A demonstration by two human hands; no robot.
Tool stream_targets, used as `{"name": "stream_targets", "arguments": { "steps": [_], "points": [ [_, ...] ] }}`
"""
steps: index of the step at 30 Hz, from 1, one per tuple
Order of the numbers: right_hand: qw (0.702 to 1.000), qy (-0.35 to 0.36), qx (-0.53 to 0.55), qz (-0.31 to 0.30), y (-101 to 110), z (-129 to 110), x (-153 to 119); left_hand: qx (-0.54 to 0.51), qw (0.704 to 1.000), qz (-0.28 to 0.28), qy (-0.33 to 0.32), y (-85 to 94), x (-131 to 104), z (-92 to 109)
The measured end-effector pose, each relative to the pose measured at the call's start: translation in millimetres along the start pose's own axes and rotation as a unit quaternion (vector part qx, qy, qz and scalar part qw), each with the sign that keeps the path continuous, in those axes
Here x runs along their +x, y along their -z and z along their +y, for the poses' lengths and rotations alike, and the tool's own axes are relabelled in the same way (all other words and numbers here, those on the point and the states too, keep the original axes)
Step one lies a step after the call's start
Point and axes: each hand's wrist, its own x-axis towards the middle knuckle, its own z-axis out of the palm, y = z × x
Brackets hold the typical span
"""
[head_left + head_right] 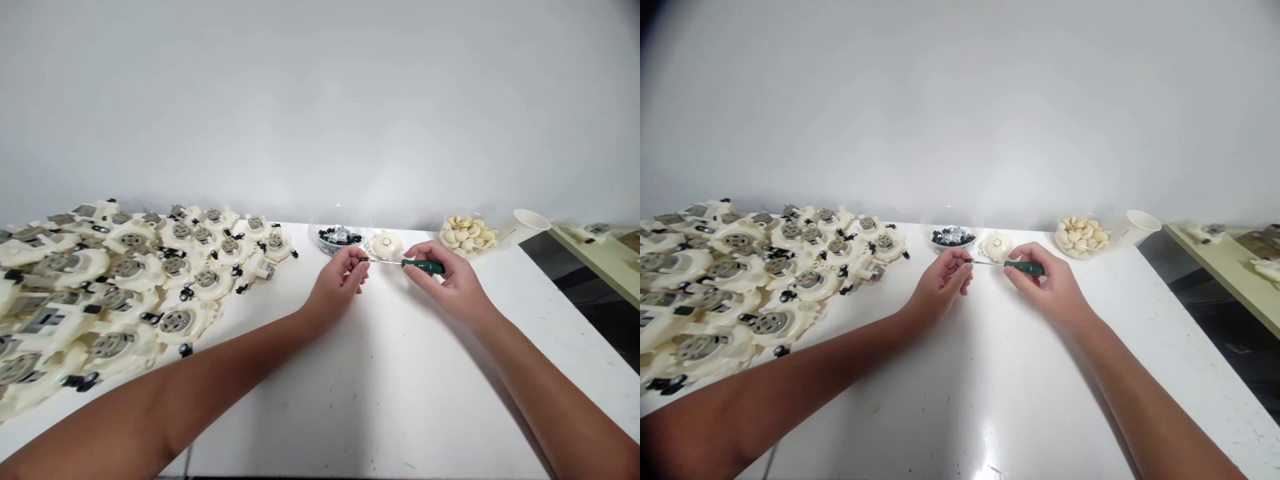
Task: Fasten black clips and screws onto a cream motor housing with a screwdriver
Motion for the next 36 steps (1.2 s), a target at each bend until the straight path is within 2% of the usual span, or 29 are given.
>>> {"name": "stream_targets", "arguments": {
  "steps": [4,14,23,31,36],
  "points": [
    [1.000,0.002,0.020,-0.005,1,0,2,0.021,1.000,0.007,-0.003,-0.2,-1,1],
    [0.997,-0.035,-0.056,-0.046,3,-2,-2,0.038,0.999,0.003,-0.008,-1.0,-2,2],
    [1.000,0.003,0.022,-0.004,0,-6,-1,0.032,0.999,0.012,-0.007,-1.0,-2,1],
    [0.999,0.011,-0.031,0.017,1,6,4,0.019,1.000,0.011,-0.001,-0.6,0,-2],
    [0.997,0.027,-0.066,0.024,-3,2,0,0.045,0.999,-0.002,-0.005,-0.9,-3,2]
  ]
}}
